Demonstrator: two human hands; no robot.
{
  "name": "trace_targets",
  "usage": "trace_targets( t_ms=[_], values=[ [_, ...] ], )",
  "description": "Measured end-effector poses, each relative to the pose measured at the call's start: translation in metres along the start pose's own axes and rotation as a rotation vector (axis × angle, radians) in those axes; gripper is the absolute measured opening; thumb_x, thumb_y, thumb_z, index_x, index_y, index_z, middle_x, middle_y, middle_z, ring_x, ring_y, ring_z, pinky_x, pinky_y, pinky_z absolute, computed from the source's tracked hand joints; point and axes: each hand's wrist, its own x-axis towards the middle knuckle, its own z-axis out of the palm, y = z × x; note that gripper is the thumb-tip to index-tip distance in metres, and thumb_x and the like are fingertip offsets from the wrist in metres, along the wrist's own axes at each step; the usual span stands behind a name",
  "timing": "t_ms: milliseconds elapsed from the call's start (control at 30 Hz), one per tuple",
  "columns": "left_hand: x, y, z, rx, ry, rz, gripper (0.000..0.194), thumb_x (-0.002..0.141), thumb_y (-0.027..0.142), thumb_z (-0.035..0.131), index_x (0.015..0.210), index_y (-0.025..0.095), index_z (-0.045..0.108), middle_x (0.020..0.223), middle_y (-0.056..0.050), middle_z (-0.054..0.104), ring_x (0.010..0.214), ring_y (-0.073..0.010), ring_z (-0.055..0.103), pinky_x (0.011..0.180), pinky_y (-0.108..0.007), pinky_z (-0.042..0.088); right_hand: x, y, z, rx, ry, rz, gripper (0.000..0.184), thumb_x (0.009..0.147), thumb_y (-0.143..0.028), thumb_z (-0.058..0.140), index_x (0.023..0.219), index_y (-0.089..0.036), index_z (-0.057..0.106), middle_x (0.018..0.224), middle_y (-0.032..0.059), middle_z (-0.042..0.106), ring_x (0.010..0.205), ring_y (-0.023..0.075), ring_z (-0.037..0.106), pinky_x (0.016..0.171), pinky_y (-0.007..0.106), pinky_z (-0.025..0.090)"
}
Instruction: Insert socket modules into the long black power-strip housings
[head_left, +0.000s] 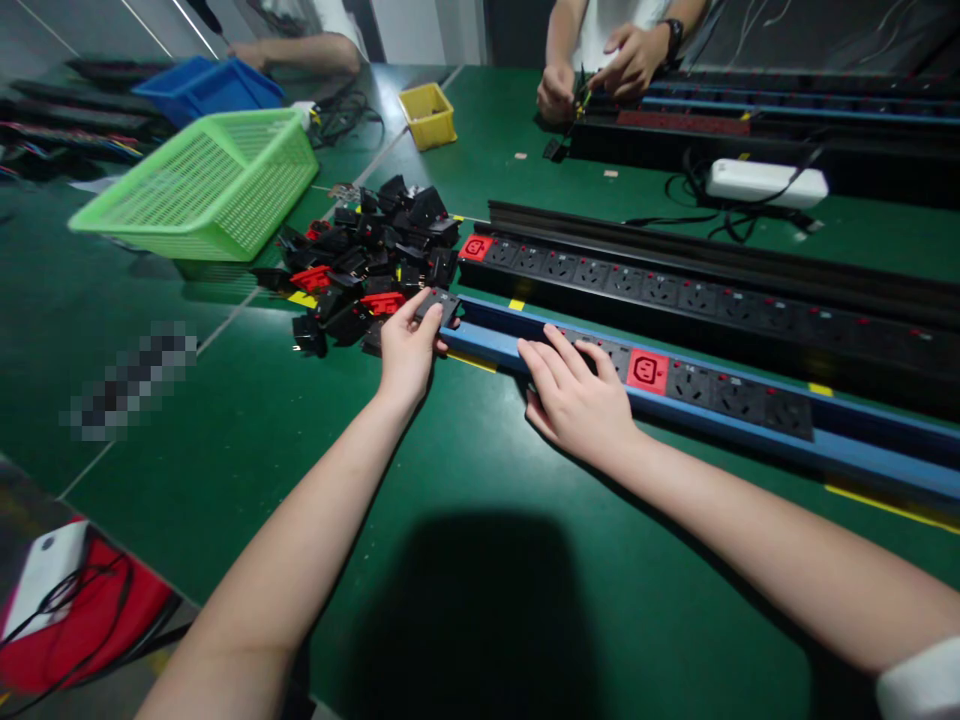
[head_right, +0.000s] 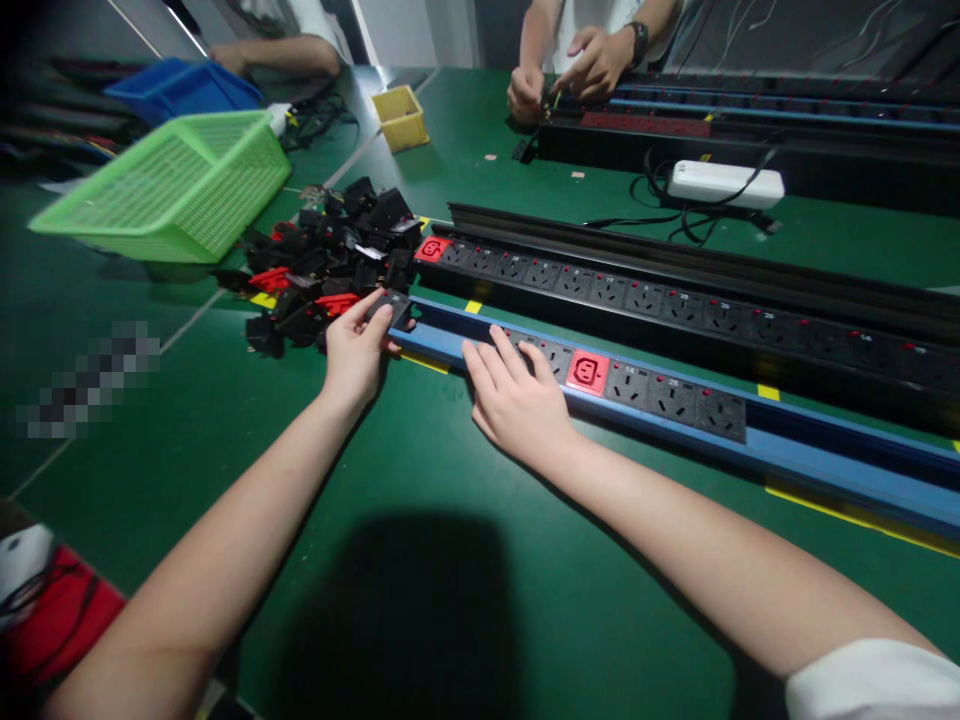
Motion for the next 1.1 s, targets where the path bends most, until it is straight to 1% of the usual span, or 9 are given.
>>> trace_targets(
  t_ms=[133,333,500,600,833,1000,1100],
  values=[
    [0.0014,-0.0030,-0.0005,0.002,0.000,0.015,0.067,0.082,0.052,0.074,0.134,0.012,0.060,0.092,-0.012,0.077,0.071,-0.0188,0.074,0.045,-0.019,0.046,0.0006,-0.0005,-0.0003,-0.010,0.015,0.002,0.055,0.098,-0.024,0.046,0.150,-0.005,0.043,0.144,0.0165,0.059,0.146,0.0308,0.040,0.111,0.045,0.025],
    [0.0038,-0.0059,0.0000,0.036,0.000,0.014,0.068,0.085,0.054,0.070,0.136,0.010,0.059,0.090,-0.013,0.077,0.073,-0.0210,0.074,0.047,-0.020,0.048,0.0011,-0.0006,-0.0006,-0.039,0.014,-0.004,0.054,0.099,-0.024,0.044,0.150,-0.006,0.044,0.145,0.0164,0.059,0.146,0.0301,0.040,0.111,0.044,0.025],
    [0.0030,-0.0049,0.0011,0.039,0.008,0.013,0.062,0.088,0.051,0.068,0.134,0.011,0.061,0.090,-0.012,0.077,0.066,-0.0183,0.072,0.045,-0.020,0.047,0.0018,-0.0008,-0.0015,-0.061,0.018,-0.005,0.053,0.099,-0.025,0.044,0.149,-0.006,0.045,0.144,0.0155,0.060,0.145,0.0297,0.042,0.111,0.043,0.025],
    [0.0019,-0.0020,0.0014,0.046,0.014,0.003,0.060,0.089,0.048,0.068,0.135,0.010,0.060,0.089,-0.012,0.078,0.068,-0.0180,0.073,0.045,-0.020,0.047,0.0020,-0.0009,-0.0016,-0.068,0.023,-0.011,0.052,0.100,-0.025,0.045,0.149,-0.006,0.046,0.143,0.0145,0.061,0.144,0.0294,0.043,0.110,0.043,0.025],
    [0.0020,0.0026,-0.0002,0.032,-0.015,-0.040,0.055,0.091,0.041,0.067,0.137,0.011,0.060,0.084,-0.010,0.078,0.063,-0.0159,0.071,0.047,-0.021,0.048,0.0019,-0.0014,-0.0005,-0.091,0.036,-0.014,0.053,0.099,-0.025,0.047,0.147,-0.005,0.047,0.141,0.0148,0.062,0.143,0.0299,0.045,0.109,0.043,0.026],
    [0.0031,0.0037,-0.0012,0.011,-0.020,-0.057,0.054,0.090,0.039,0.068,0.134,0.010,0.062,0.087,-0.011,0.078,0.070,-0.0189,0.074,0.046,-0.021,0.048,0.0022,-0.0013,-0.0009,-0.094,0.040,-0.021,0.052,0.099,-0.025,0.046,0.147,-0.006,0.047,0.141,0.0144,0.062,0.142,0.0299,0.045,0.109,0.043,0.026],
    [0.0033,0.0036,-0.0017,0.006,-0.027,-0.067,0.054,0.089,0.040,0.068,0.134,0.010,0.061,0.088,-0.011,0.078,0.072,-0.0189,0.075,0.044,-0.020,0.047,0.0019,-0.0007,-0.0010,-0.092,0.038,-0.015,0.052,0.099,-0.025,0.046,0.147,-0.006,0.047,0.141,0.0142,0.062,0.142,0.0299,0.045,0.109,0.043,0.026]
  ],
)
